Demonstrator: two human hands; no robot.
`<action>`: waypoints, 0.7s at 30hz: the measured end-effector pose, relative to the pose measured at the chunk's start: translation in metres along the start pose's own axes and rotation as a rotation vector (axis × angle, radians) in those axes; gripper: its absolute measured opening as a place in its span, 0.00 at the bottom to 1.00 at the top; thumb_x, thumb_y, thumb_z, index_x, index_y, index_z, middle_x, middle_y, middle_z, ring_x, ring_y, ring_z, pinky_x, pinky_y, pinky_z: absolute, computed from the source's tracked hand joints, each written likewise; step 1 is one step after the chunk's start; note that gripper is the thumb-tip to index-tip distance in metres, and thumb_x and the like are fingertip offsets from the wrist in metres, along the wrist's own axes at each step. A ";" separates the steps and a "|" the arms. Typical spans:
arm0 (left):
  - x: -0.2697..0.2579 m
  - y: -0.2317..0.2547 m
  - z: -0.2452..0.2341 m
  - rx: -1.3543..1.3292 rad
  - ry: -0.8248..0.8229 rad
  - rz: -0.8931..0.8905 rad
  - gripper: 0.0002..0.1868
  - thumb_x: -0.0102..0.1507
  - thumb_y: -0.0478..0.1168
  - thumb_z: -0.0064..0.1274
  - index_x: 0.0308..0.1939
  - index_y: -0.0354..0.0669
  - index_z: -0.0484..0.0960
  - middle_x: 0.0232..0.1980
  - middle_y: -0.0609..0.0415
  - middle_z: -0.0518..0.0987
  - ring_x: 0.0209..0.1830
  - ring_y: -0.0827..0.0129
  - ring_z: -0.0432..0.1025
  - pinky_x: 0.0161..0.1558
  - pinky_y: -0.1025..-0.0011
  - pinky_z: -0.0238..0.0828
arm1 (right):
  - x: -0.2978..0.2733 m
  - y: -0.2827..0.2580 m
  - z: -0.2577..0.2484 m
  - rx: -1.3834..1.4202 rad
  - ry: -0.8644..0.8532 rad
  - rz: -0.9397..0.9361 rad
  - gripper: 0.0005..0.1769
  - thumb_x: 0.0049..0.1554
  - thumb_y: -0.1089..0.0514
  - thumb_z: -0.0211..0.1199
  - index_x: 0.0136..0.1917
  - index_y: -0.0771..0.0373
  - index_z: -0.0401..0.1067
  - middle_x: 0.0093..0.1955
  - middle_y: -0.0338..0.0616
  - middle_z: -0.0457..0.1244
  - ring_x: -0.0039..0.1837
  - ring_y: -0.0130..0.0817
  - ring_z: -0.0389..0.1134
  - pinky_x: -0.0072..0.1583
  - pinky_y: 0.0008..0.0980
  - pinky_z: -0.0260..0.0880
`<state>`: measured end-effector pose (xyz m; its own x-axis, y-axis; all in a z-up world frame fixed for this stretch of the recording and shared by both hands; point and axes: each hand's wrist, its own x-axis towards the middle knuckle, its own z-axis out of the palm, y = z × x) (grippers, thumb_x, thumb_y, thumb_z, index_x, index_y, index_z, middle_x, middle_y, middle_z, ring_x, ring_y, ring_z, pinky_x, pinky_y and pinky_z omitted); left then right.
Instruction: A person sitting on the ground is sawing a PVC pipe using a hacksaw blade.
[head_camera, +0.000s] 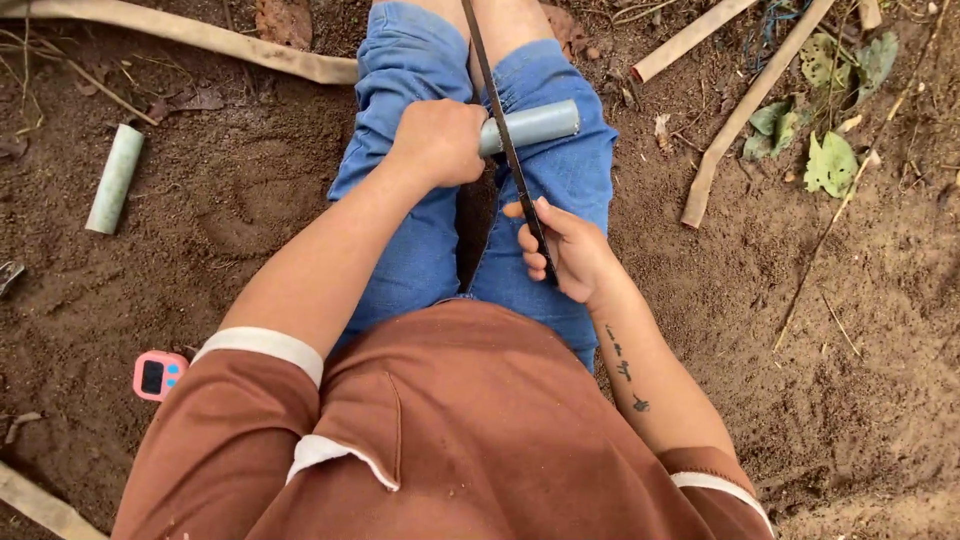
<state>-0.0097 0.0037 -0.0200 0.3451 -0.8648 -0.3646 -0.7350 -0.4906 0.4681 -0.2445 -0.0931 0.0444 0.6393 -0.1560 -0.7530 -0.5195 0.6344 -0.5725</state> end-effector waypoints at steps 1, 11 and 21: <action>0.000 -0.001 0.000 0.002 0.000 -0.004 0.17 0.57 0.47 0.61 0.48 0.48 0.85 0.39 0.51 0.86 0.44 0.49 0.83 0.46 0.52 0.79 | 0.000 0.001 -0.002 0.000 -0.005 0.001 0.23 0.71 0.44 0.50 0.68 0.62 0.68 0.34 0.39 0.56 0.32 0.27 0.59 0.32 0.26 0.62; -0.008 0.006 0.007 0.090 0.149 0.011 0.11 0.52 0.42 0.61 0.39 0.50 0.85 0.36 0.49 0.86 0.35 0.45 0.80 0.38 0.54 0.75 | -0.004 0.008 -0.001 0.226 -0.066 -0.016 0.19 0.70 0.54 0.50 0.68 0.67 0.69 0.37 0.40 0.61 0.32 0.23 0.55 0.33 0.22 0.53; -0.002 0.001 0.000 0.003 0.006 0.002 0.19 0.56 0.48 0.61 0.48 0.44 0.86 0.39 0.48 0.86 0.44 0.47 0.83 0.47 0.52 0.79 | 0.012 0.031 -0.007 -0.606 0.211 -0.360 0.20 0.70 0.56 0.54 0.68 0.71 0.73 0.33 0.46 0.66 0.29 0.30 0.67 0.29 0.28 0.65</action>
<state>-0.0114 0.0049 -0.0188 0.3476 -0.8663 -0.3587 -0.7374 -0.4889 0.4660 -0.2573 -0.0808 0.0155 0.7383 -0.4567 -0.4962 -0.5596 -0.0042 -0.8288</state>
